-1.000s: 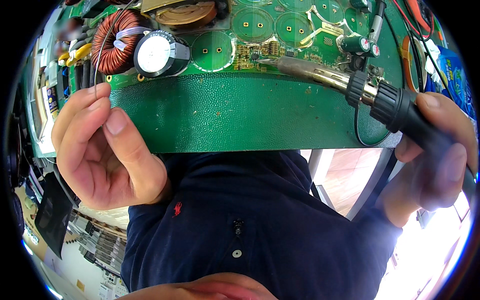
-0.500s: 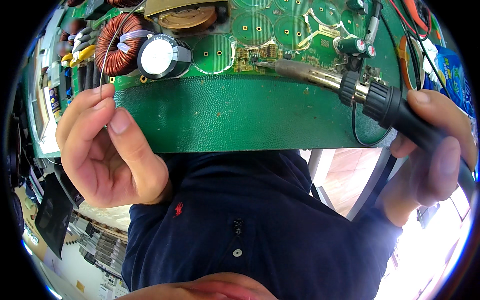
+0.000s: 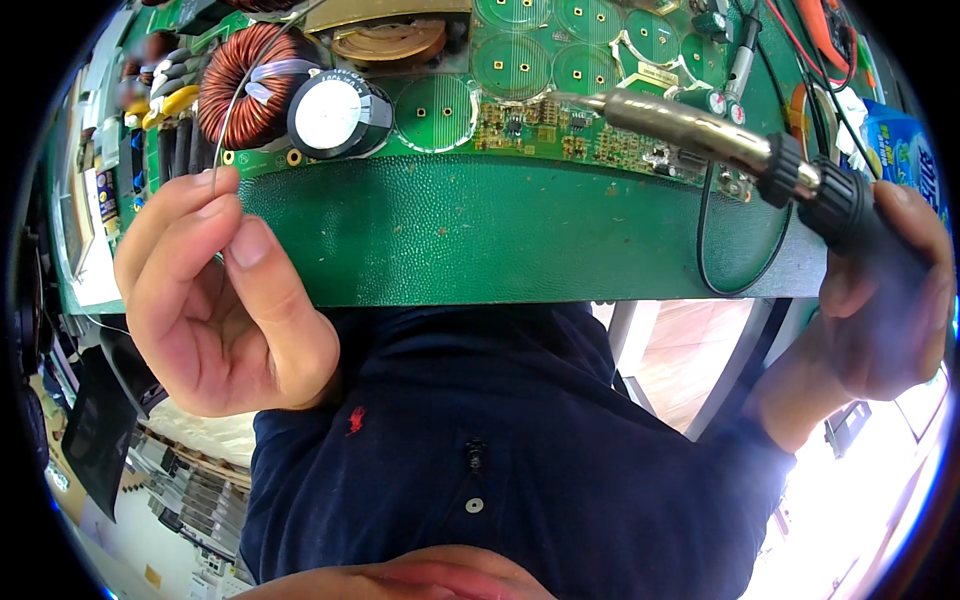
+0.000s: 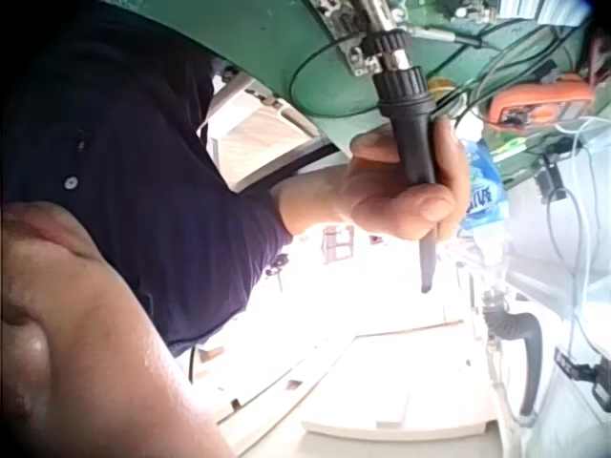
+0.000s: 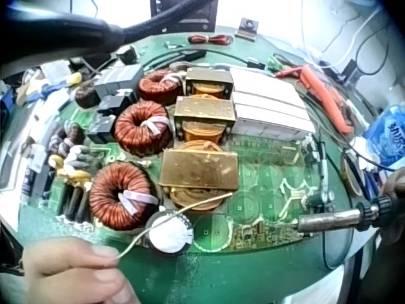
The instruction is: The person solders a wire onto a circuit board using a soldering iron and solder wire, then brushes the board with a small brush.
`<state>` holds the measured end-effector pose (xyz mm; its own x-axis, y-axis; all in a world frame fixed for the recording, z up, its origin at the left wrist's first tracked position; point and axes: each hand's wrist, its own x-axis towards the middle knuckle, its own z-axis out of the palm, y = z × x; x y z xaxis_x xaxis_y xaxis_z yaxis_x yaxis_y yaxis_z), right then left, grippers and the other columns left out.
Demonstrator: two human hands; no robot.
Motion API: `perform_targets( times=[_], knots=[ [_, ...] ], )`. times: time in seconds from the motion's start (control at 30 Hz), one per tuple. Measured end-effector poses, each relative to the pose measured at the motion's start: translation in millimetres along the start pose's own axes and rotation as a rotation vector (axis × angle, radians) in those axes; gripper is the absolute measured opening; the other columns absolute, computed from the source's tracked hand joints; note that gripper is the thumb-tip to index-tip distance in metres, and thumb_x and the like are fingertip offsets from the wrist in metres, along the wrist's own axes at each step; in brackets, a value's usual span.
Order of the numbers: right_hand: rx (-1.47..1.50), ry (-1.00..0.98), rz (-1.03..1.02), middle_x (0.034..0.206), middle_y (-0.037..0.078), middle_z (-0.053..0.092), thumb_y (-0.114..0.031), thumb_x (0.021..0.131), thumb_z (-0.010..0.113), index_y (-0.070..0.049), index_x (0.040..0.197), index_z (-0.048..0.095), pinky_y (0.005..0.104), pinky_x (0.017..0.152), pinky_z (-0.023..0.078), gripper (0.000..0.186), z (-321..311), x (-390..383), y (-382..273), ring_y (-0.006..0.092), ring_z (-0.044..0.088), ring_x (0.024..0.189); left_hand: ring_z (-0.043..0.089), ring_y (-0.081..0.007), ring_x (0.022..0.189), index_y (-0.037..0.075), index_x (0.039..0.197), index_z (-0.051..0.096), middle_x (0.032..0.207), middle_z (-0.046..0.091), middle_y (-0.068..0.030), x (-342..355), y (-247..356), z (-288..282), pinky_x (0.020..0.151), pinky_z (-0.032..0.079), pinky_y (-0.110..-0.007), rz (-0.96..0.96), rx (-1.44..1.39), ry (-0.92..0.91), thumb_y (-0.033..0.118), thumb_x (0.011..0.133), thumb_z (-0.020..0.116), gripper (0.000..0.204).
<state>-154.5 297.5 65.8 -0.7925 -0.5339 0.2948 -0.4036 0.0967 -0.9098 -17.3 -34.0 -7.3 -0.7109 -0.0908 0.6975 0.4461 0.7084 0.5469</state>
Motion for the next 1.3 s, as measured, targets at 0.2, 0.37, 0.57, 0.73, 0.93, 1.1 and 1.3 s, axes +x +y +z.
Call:
perform_targets(
  times=[0.2,0.37,0.57,0.73,0.93,1.1,1.3],
  knots=[
    [0.014,0.164,0.017,0.057,0.002,0.044,-0.032,0.098,0.034,0.013,0.117,0.051,0.0198,0.053,0.033,0.052,2,15,-10,0.0087,0.040,0.048,0.059,-0.0226,0.086,-0.004,0.097,0.056,0.099,0.058,-0.0204,1,9,5,0.079,0.049,-0.029,-0.067,0.019,0.059,-0.010,0.082,0.058,0.016],
    [-0.173,0.354,0.006,0.065,0.001,0.048,-0.027,0.098,0.038,0.012,0.122,0.051,0.0218,0.058,0.036,0.048,14,70,-11,0.0087,0.044,0.062,0.059,-0.0224,0.084,-0.002,0.097,0.057,0.098,0.058,-0.0180,6,14,-1,0.075,0.049,-0.029,-0.123,0.010,0.023,-0.009,0.081,0.059,0.017],
    [-0.380,0.423,-0.136,0.079,0.004,0.061,-0.020,0.097,0.046,0.011,0.116,0.058,0.0182,0.063,0.040,0.038,36,109,16,0.0075,0.052,0.066,0.059,-0.0230,0.083,-0.001,0.097,0.057,0.098,0.058,-0.0172,5,14,-2,0.073,0.049,-0.029,-0.142,-0.003,0.029,-0.009,0.080,0.059,0.019],
    [-0.467,0.470,-0.151,0.086,0.004,0.062,-0.022,0.097,0.048,0.010,0.117,0.059,0.0146,0.059,0.035,0.039,40,109,23,0.0030,0.049,0.068,0.059,-0.0232,0.083,-0.001,0.097,0.057,0.097,0.059,-0.0174,5,13,-1,0.072,0.049,-0.029,-0.144,-0.012,0.037,-0.009,0.080,0.060,0.019],
    [-0.545,0.425,-0.104,0.087,0.002,0.065,-0.022,0.097,0.049,0.004,0.114,0.063,0.0151,0.060,0.035,0.035,50,107,22,0.0021,0.049,0.069,0.059,-0.0231,0.082,-0.002,0.096,0.057,0.097,0.059,-0.0175,4,13,-1,0.071,0.049,-0.029,-0.141,0.004,0.037,-0.009,0.080,0.060,0.019],
    [-0.690,0.362,-0.137,0.092,0.003,0.067,-0.022,0.096,0.052,0.001,0.110,0.067,0.0168,0.070,0.042,0.031,49,107,28,0.0051,0.056,0.077,0.061,-0.0243,0.071,-0.003,0.094,0.064,0.088,0.064,-0.0171,6,5,6,0.058,0.049,-0.027,-0.047,-0.030,0.146,-0.014,0.064,0.065,0.032],
    [-0.695,0.330,-0.215,0.093,0.005,0.068,-0.021,0.096,0.053,0.002,0.110,0.067,0.0193,0.072,0.044,0.030,51,110,35,0.0074,0.058,0.080,0.061,-0.0244,0.074,-0.002,0.094,0.063,0.090,0.063,-0.0170,6,5,5,0.061,0.050,-0.028,-0.055,-0.019,0.114,-0.013,0.065,0.065,0.031]
  ],
)
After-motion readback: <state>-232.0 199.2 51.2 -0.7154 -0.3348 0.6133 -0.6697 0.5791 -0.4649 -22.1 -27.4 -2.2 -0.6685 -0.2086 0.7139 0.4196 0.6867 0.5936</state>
